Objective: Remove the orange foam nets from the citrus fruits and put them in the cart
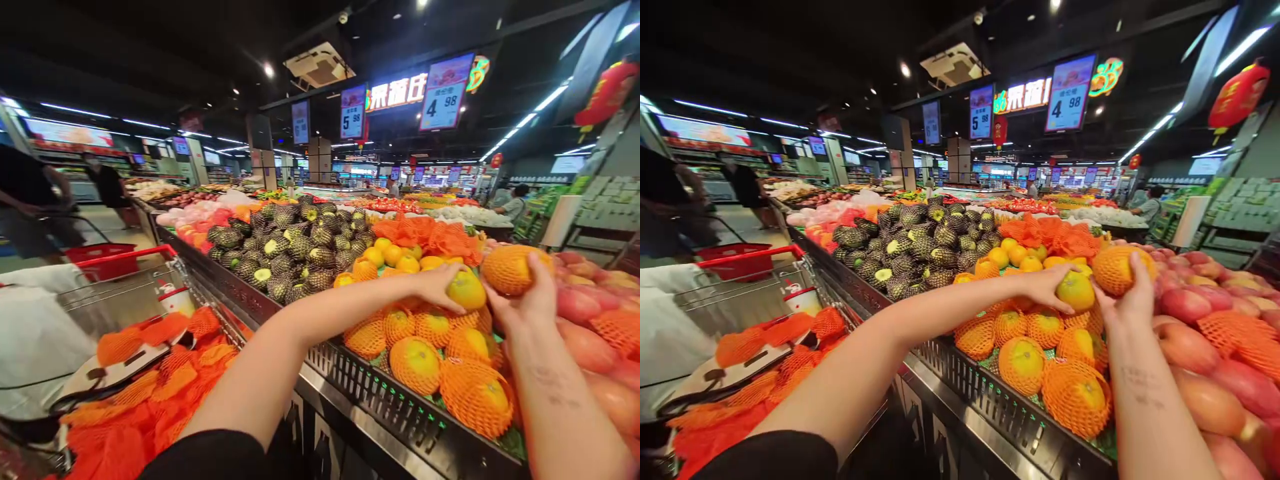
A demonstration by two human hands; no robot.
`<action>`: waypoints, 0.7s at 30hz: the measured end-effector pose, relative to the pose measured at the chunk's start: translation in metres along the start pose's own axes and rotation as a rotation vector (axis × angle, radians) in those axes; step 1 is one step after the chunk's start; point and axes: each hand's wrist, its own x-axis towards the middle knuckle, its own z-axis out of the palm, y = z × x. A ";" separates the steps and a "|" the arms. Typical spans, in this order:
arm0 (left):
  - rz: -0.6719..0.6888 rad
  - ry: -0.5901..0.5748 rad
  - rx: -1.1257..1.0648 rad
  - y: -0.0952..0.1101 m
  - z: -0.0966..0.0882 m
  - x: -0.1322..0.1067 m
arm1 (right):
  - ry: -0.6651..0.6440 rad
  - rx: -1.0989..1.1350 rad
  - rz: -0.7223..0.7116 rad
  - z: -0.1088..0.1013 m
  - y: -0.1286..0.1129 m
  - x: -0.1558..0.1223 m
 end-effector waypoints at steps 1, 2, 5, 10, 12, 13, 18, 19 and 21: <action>-0.009 -0.036 -0.010 -0.006 -0.006 -0.005 | -0.007 -0.083 -0.028 0.001 0.004 0.001; -0.023 -0.072 -0.003 -0.011 -0.013 -0.011 | -0.008 -0.146 -0.030 0.001 0.007 0.003; -0.089 -0.114 0.125 -0.025 -0.032 -0.030 | 0.001 -0.192 0.036 0.000 0.013 0.006; -0.221 -0.184 0.225 -0.037 -0.034 -0.053 | -0.017 -0.173 0.025 -0.004 0.013 0.009; -0.253 -0.156 0.239 -0.038 -0.026 -0.057 | -0.028 -0.167 0.031 -0.005 0.013 0.010; -0.273 -0.133 0.245 -0.039 -0.023 -0.058 | -0.032 -0.166 0.034 -0.006 0.014 0.011; -0.438 0.048 0.066 -0.051 -0.033 -0.052 | -0.011 -0.177 0.037 -0.007 0.010 0.013; -0.470 0.116 -0.013 -0.056 -0.039 -0.050 | 0.000 -0.175 0.040 -0.007 0.009 0.013; -0.515 0.272 -0.163 -0.068 -0.052 -0.045 | 0.006 -0.161 0.039 -0.006 0.006 0.012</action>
